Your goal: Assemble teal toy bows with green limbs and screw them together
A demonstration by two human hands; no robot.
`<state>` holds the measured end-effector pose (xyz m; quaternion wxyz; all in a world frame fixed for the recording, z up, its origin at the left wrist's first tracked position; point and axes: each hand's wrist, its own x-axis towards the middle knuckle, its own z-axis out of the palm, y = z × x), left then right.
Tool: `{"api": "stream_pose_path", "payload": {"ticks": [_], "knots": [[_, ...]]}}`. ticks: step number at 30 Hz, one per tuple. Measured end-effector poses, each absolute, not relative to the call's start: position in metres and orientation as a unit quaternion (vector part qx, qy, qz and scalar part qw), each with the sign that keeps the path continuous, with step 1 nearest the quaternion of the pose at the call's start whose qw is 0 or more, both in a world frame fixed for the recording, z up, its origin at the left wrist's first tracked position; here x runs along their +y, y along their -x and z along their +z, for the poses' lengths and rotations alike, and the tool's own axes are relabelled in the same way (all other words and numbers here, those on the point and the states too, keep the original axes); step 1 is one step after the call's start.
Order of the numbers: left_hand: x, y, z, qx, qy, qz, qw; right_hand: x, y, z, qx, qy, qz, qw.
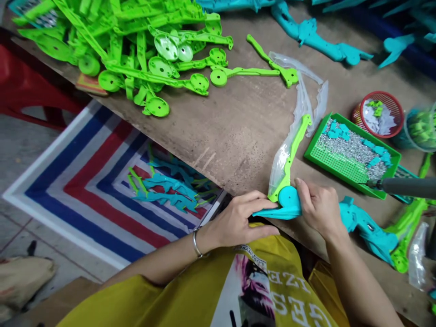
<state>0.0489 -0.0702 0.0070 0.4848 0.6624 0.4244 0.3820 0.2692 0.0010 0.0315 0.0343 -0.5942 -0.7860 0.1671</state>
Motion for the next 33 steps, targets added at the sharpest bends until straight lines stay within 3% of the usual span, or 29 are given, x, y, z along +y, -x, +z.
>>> {"api": "stream_pose_path", "payload": {"ticks": [8,12,17,23,33], "knots": [[-0.073,-0.055,-0.001,0.443,-0.654,0.374,0.485,-0.002,-0.267,0.035,-0.79,0.589,0.169,0.037],[-0.074,-0.057,0.003,0.495,-0.505,0.386,0.592,0.001,-0.267,0.033,-0.784,0.601,0.154,0.025],[-0.058,-0.063,0.004,0.45,-0.374,0.351,0.731,0.004,-0.264,0.026,-0.779,0.609,0.147,-0.031],[-0.037,-0.071,-0.006,0.485,-0.314,0.326,0.748,0.018,-0.253,0.02,-0.758,0.632,0.135,-0.083],[-0.017,-0.044,-0.007,0.495,-0.296,0.231,0.783,0.051,-0.247,0.015,-0.737,0.647,0.167,-0.099]]}}
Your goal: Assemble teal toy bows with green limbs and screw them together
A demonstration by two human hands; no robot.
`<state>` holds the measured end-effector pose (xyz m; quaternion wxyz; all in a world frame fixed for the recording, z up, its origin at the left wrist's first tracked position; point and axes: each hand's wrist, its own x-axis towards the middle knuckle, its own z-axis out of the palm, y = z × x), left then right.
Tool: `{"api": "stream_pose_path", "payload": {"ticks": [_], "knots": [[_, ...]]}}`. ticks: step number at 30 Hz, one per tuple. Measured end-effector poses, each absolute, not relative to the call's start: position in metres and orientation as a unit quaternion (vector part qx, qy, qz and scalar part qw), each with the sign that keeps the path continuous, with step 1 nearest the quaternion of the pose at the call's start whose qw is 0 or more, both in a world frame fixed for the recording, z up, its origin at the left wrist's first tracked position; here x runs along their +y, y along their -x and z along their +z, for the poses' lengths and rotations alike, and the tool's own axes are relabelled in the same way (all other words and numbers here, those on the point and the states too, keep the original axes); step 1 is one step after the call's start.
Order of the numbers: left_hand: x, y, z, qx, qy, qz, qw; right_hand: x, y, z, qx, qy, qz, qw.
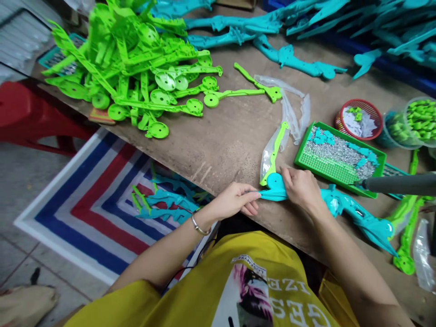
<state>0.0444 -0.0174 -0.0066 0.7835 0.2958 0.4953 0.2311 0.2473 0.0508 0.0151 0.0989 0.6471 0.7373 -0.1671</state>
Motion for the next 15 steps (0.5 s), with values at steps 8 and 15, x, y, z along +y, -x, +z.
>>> {"api": "stream_pose_path", "payload": {"ticks": [8,15], "knots": [[-0.012,-0.05,-0.014,0.523,-0.256,0.262,0.77,0.054,-0.247,0.009,0.739,-0.65,-0.151,0.095],[-0.012,-0.053,-0.013,0.543,-0.244,0.265,0.758,0.046,-0.247,-0.004,0.755,-0.649,-0.091,-0.026]]}}
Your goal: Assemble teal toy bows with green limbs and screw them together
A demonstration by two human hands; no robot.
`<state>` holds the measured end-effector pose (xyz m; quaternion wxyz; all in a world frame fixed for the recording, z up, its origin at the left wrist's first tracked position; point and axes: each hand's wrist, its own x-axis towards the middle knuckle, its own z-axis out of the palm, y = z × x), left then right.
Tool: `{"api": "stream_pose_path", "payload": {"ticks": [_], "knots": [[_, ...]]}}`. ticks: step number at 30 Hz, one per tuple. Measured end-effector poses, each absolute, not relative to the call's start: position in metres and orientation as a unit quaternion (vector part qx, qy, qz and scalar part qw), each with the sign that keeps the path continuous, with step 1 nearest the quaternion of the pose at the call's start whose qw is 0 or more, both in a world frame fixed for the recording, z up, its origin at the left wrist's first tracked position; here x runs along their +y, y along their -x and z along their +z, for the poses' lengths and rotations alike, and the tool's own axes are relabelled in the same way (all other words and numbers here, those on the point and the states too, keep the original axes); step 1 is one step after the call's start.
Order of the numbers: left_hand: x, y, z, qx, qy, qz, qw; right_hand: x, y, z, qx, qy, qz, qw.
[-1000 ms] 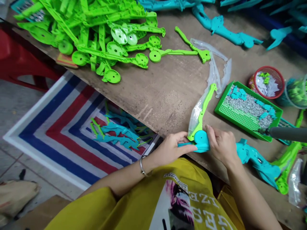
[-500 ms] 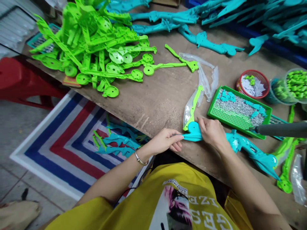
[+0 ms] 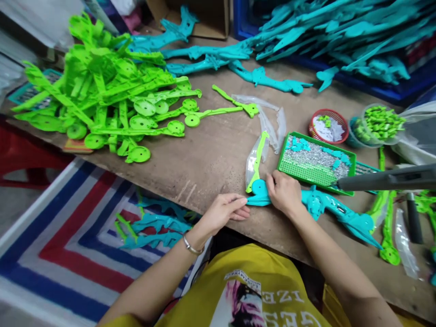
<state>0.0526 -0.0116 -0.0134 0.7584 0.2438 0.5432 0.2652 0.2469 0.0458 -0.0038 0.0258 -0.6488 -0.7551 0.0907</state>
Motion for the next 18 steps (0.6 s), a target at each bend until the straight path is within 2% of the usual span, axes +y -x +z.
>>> {"api": "stream_pose_path", "payload": {"ticks": [2,4,6,8,10,12,14,18], "knots": [[-0.012,-0.054,-0.013,0.552,-0.241,0.276,0.749,0.039,-0.256,-0.01,-0.789,0.599,0.075,0.116],[-0.013,-0.055,-0.012,0.561,-0.239,0.283,0.74,0.032,-0.274,-0.011,-0.813,0.53,0.02,0.24],[-0.015,-0.056,-0.011,0.568,-0.238,0.291,0.732,0.024,-0.295,-0.002,-0.766,0.504,-0.101,0.385],[-0.017,-0.058,-0.012,0.573,-0.237,0.298,0.726,0.021,-0.314,0.013,-0.639,0.551,-0.209,0.495],[-0.02,-0.06,-0.012,0.578,-0.236,0.308,0.717,0.022,-0.329,0.031,-0.551,0.623,-0.177,0.527],[-0.024,-0.061,-0.012,0.585,-0.236,0.319,0.708,0.028,-0.339,0.044,-0.537,0.664,-0.059,0.518],[-0.028,-0.061,-0.012,0.594,-0.239,0.324,0.697,0.037,-0.349,0.049,-0.542,0.663,0.032,0.515],[-0.04,-0.058,-0.008,0.613,-0.25,0.311,0.682,0.058,-0.37,0.05,-0.539,0.658,0.112,0.514]]}}
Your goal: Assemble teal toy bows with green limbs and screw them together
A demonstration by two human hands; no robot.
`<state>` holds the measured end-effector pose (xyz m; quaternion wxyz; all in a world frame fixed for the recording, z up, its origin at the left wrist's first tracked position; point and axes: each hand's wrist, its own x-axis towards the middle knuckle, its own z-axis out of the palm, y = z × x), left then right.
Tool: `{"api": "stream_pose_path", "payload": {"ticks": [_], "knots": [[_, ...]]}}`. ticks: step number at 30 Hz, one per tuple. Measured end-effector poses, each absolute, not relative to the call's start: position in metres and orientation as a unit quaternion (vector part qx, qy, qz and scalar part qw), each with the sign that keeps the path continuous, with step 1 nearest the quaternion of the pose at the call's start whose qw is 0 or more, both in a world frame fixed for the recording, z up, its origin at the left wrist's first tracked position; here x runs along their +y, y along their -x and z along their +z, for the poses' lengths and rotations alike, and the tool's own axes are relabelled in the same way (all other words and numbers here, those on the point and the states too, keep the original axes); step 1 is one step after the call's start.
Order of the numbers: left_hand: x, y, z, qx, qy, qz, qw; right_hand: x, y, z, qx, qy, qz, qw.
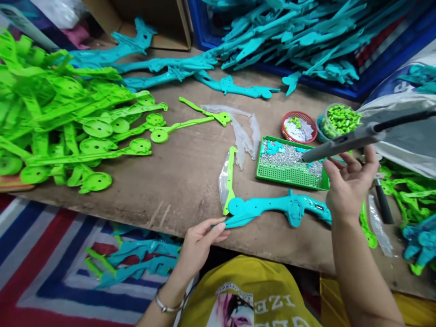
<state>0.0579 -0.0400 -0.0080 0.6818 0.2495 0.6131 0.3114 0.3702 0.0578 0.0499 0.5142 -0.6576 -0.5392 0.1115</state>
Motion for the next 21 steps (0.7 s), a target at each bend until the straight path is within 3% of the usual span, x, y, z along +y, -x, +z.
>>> {"api": "stream_pose_path", "payload": {"ticks": [6,10,14,21], "knots": [[-0.05,-0.056,-0.01,0.621,-0.255,0.314,0.671,0.09,-0.367,0.046,-0.567,0.62,0.225,0.493],[-0.049,-0.056,-0.015,0.619,-0.276,0.311,0.666,0.102,-0.347,0.045,-0.577,0.616,0.18,0.505],[-0.049,-0.053,-0.021,0.615,-0.288,0.322,0.66,0.11,-0.328,0.047,-0.563,0.602,0.161,0.543],[-0.052,-0.052,-0.028,0.611,-0.304,0.334,0.651,0.094,-0.335,0.06,-0.491,0.558,0.272,0.61]]}}
